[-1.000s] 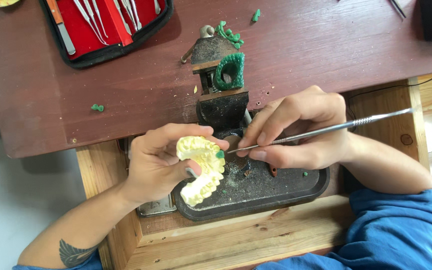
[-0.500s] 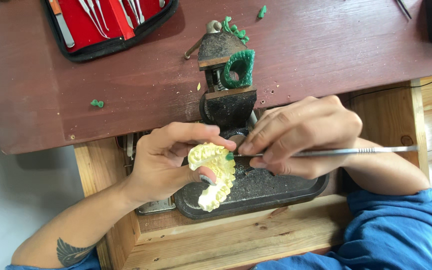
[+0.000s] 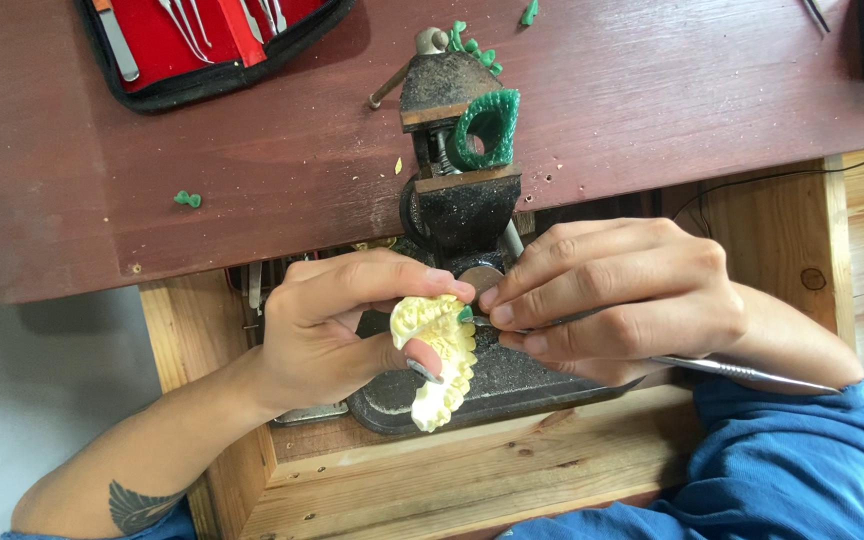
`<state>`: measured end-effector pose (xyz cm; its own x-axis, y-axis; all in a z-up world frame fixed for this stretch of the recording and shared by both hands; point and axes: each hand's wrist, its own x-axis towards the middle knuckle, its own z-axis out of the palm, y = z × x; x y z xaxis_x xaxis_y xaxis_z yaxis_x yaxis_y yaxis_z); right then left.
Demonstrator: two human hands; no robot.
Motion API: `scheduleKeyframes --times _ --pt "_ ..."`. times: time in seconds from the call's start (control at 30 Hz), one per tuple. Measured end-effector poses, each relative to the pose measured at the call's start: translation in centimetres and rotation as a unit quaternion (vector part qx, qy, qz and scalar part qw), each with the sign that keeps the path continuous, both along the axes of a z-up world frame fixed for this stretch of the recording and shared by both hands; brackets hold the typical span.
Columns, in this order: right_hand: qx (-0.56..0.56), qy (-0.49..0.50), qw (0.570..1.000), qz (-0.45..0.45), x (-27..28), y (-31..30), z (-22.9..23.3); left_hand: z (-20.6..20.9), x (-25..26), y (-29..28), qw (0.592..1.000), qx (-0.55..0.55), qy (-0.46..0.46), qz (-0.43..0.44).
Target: The person uses a metal sculpting tool to carve and shape a yellow dental model held in the left hand. The person repeatedly scrapes the surface of the model to refine its contours and remove small pieces of material.
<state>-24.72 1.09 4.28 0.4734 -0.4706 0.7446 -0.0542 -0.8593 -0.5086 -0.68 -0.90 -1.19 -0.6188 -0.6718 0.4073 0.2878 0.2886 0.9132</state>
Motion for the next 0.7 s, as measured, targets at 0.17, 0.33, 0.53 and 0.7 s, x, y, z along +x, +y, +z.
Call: scheduleKeyframes --times 0.17,0.33,0.53,0.7 --pt "0.0 0.011 1.0 0.0 -0.01 0.12 0.2 -0.02 -0.05 -0.04 0.999 -0.033 -0.002 0.012" --pt "0.002 0.015 1.0 0.001 -0.06 0.18 0.29 -0.11 -0.15 0.01 0.999 -0.041 0.005 0.022" --pt "0.001 0.014 1.0 -0.011 0.1 0.35 0.3 -0.07 -0.06 -0.02 0.999 -0.05 0.005 0.018" --pt "0.017 0.031 0.999 0.003 -0.42 0.64 0.46 -0.12 -0.11 -0.01 0.999 -0.044 0.015 0.014"
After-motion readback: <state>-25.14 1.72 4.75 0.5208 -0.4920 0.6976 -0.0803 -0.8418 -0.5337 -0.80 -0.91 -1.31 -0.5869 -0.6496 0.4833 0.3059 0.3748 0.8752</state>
